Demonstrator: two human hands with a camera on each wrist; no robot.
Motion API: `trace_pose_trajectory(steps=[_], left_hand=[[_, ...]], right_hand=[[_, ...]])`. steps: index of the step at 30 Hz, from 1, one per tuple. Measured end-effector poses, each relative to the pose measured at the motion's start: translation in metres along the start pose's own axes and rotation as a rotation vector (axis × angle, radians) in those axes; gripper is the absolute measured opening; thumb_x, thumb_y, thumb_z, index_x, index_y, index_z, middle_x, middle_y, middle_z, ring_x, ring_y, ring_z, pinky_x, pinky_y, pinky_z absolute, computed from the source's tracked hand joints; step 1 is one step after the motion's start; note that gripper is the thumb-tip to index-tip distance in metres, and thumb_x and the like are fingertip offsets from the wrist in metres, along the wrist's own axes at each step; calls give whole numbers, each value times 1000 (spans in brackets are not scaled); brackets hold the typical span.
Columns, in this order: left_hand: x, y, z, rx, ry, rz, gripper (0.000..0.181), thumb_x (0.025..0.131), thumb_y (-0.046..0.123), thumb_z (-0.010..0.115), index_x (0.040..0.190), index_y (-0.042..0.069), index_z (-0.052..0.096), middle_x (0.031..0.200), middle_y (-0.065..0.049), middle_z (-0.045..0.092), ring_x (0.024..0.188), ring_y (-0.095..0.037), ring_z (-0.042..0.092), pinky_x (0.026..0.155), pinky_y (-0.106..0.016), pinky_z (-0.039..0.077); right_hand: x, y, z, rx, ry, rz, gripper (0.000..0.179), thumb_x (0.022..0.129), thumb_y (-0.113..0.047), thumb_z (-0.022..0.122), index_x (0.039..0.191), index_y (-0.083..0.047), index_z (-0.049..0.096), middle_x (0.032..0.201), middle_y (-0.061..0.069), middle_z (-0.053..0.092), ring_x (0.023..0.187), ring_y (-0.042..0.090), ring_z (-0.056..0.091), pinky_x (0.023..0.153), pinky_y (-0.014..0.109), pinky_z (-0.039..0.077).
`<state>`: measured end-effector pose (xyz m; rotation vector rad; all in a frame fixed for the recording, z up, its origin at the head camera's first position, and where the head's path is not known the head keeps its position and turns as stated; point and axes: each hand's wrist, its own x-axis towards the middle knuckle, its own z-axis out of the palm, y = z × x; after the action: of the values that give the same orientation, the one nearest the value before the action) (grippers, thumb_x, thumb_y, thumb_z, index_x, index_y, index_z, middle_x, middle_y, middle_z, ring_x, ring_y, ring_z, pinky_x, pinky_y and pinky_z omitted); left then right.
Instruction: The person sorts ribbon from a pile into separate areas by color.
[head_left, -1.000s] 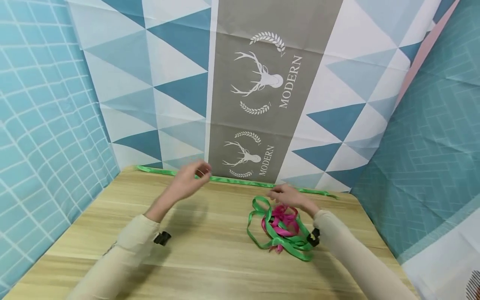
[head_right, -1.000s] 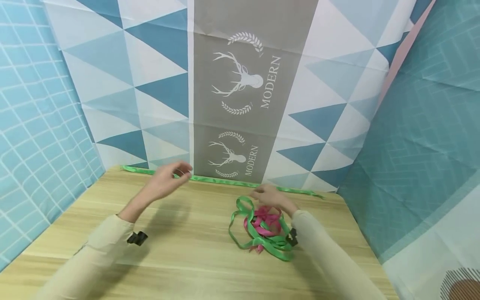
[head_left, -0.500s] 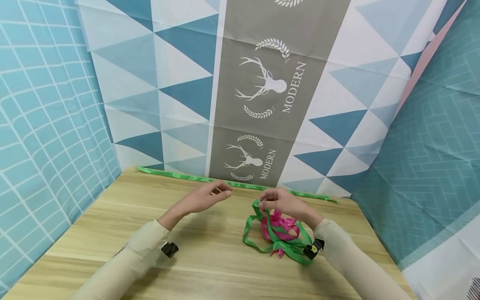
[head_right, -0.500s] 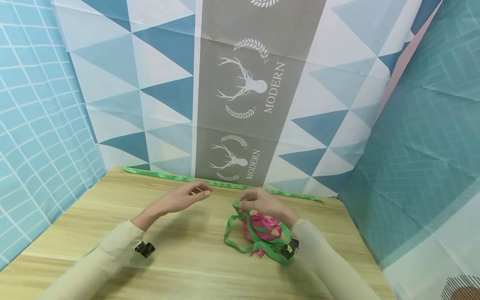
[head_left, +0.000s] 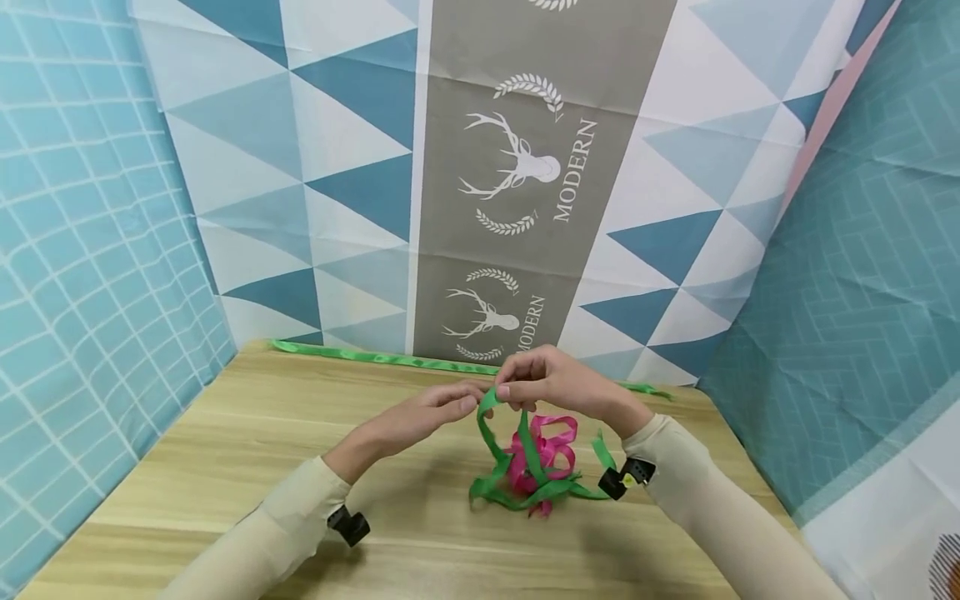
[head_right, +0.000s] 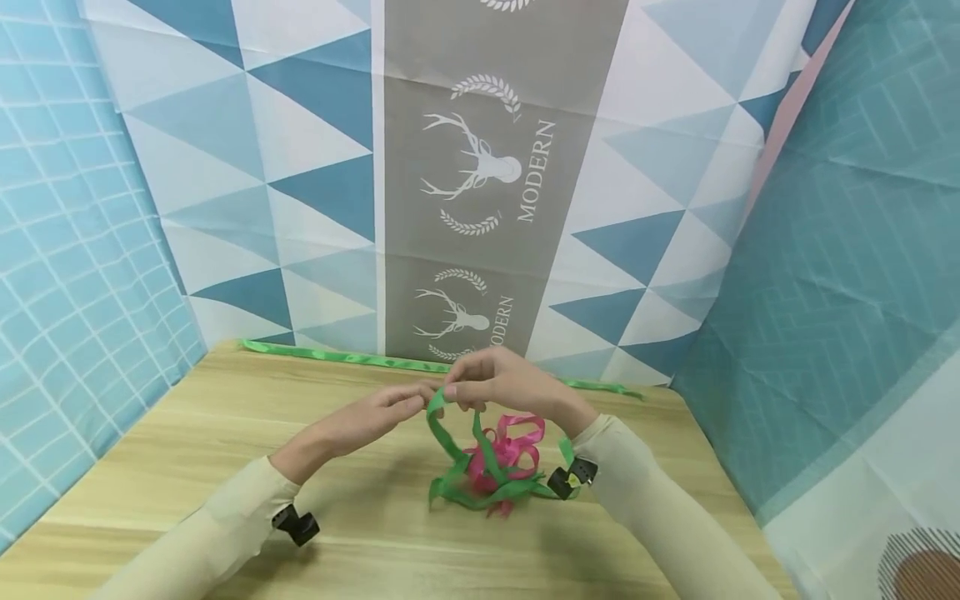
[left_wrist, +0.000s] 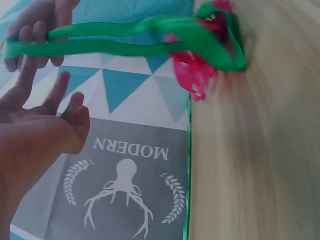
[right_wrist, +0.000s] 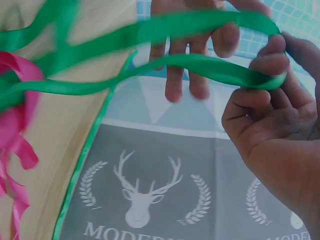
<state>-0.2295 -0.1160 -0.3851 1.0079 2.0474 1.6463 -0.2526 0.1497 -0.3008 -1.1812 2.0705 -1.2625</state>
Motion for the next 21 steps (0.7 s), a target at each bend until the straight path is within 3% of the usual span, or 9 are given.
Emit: trace_pose_trajectory(steps=[2,5,7,10,13,17,21], left_hand=[[-2,3,-2,-35,-11,37,32,109,38,49,121,14,67,148,2,52,142,-21,39,112,-52,30],[-5,4,-8,-65,-18,70,28,108,31,53,113,5,65,124,-11,64,123,-29,54,104,-49,39],[-8,3,-13,-77,-15,84,28,107,26,56,111,-1,61,104,-17,65,105,-32,59,95,-46,45],[-13,3,-22,-84,0,104,27,106,20,59,108,-7,57,90,-18,61,86,-31,59,82,-42,50],[-19,6,-36,-58,29,130,21,105,15,60,104,-6,58,85,-16,58,78,-28,57,75,-39,51],[-30,15,-59,-4,102,188,14,106,11,57,101,-1,60,85,-17,56,77,-31,56,75,-41,53],[-41,23,-79,25,167,211,14,107,11,55,101,0,60,86,-15,54,79,-35,52,77,-44,52]], right_hand=[[-1,-3,-1,6,-17,-15,14,103,-19,65,106,-8,73,86,22,63,72,29,57,68,38,51],[-4,-6,-4,17,-20,-30,13,102,-17,66,102,-6,72,90,23,63,75,28,57,72,39,51],[-7,-5,-7,9,-4,-35,13,102,-16,66,100,-5,72,91,24,62,76,28,56,73,40,50],[-14,-2,-14,-3,35,-31,12,101,-14,67,99,-4,73,92,25,62,76,29,56,75,41,51],[-23,1,-21,-20,93,-22,11,100,-13,67,99,-4,73,92,23,63,77,36,56,75,43,52],[-36,5,-29,-45,185,11,11,100,-17,69,101,-7,75,93,19,67,82,46,57,76,46,53],[-49,12,-36,-69,273,43,14,99,-21,70,105,-8,74,93,17,68,84,42,60,78,47,52]])
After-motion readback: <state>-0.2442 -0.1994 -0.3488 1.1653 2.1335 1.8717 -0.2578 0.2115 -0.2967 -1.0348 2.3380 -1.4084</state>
